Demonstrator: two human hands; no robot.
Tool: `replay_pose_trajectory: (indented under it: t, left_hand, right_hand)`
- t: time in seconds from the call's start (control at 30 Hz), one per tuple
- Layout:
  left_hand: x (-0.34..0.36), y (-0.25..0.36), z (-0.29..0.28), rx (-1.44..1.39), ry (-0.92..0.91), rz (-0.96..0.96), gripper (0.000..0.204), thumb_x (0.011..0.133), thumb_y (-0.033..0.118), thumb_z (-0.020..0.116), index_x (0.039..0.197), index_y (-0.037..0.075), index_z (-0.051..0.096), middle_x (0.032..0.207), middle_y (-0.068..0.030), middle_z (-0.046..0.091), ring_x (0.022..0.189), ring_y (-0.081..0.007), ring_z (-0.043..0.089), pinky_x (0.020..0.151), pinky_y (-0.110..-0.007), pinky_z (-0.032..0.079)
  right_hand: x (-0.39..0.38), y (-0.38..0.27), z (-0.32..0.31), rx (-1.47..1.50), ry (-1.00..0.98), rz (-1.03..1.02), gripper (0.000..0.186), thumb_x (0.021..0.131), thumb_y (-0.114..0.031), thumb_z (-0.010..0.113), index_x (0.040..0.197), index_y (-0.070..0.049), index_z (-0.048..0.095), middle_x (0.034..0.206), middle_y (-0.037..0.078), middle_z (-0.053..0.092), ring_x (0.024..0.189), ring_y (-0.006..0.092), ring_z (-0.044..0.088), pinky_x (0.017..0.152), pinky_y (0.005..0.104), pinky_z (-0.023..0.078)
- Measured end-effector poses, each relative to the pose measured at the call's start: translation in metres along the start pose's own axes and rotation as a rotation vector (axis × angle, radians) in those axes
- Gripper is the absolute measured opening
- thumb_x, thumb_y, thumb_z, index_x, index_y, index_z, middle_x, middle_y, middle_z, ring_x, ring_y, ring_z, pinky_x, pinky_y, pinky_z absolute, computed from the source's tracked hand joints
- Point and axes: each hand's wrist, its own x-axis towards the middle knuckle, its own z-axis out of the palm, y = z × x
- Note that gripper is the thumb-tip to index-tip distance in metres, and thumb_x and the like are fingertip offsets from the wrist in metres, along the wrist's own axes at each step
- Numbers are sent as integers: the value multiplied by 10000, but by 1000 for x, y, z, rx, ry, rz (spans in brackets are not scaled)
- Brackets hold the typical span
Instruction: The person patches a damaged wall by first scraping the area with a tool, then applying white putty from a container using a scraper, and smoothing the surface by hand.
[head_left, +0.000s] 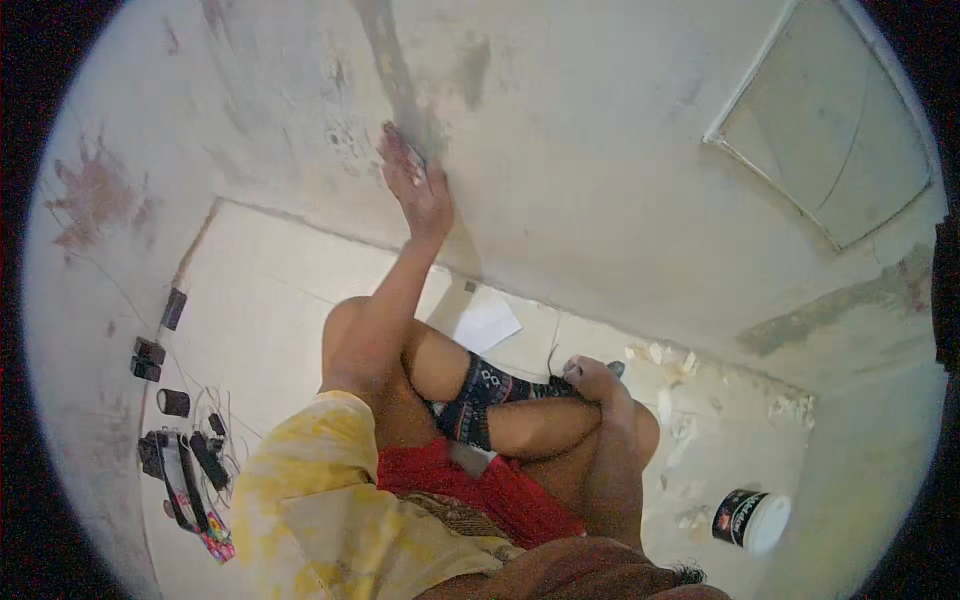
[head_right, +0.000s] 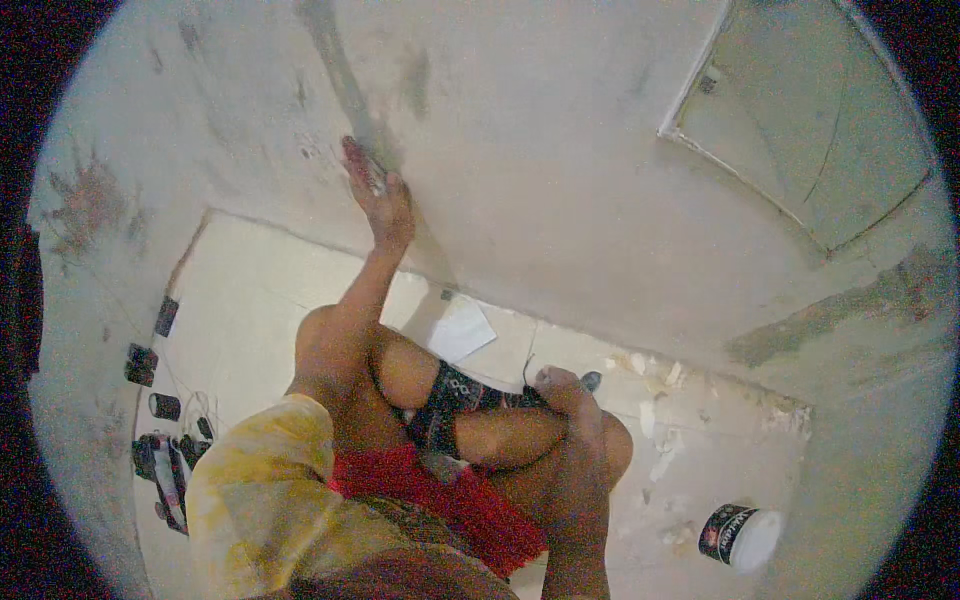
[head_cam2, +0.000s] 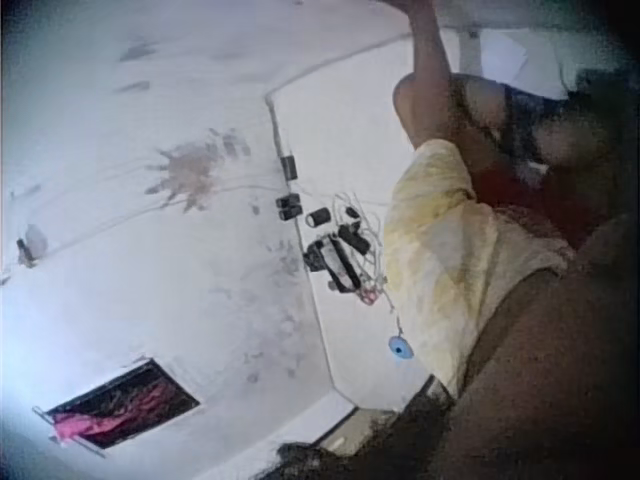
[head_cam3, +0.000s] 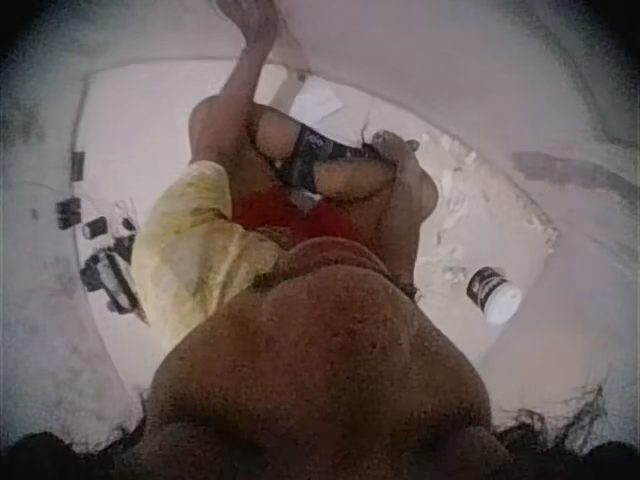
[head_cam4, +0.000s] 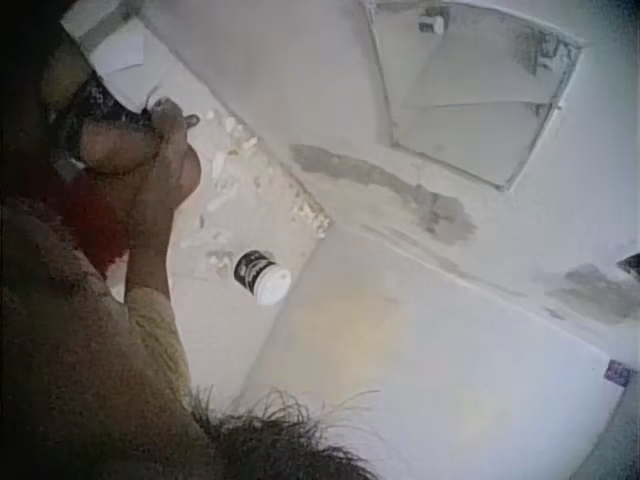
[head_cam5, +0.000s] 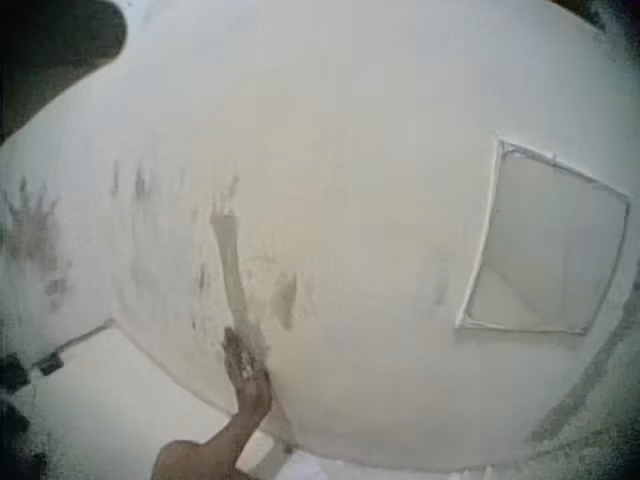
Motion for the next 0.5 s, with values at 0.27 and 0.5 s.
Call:
replay_pose_trajectory:
  t: [0.27, 0.5]
  left_hand:
    - [-108, -39, 16, 221, -332, -110, 720, 976, 356, 428, 1519, -32, 157, 1601, -170, 143, 1486, -348, 46, 1179, -512, 4]
    - [-8, -4, 4, 21, -88, 88, 686, 992, 375, 393, 1510, -33, 201, 1593, -184, 157, 1467, -417, 74, 1176, -528, 46]
  right_hand:
    - [1, -8, -8, 235, 87, 127, 266, 877, -263, 587, 1033, -59, 656, 975, 167, 684, 907, 291, 661, 839, 389, 508]
    - [0, 1, 10, -50, 99, 42, 341, 898, -328, 587, 1109, -66, 646, 1100, 182, 666, 1052, 334, 626, 936, 415, 468]
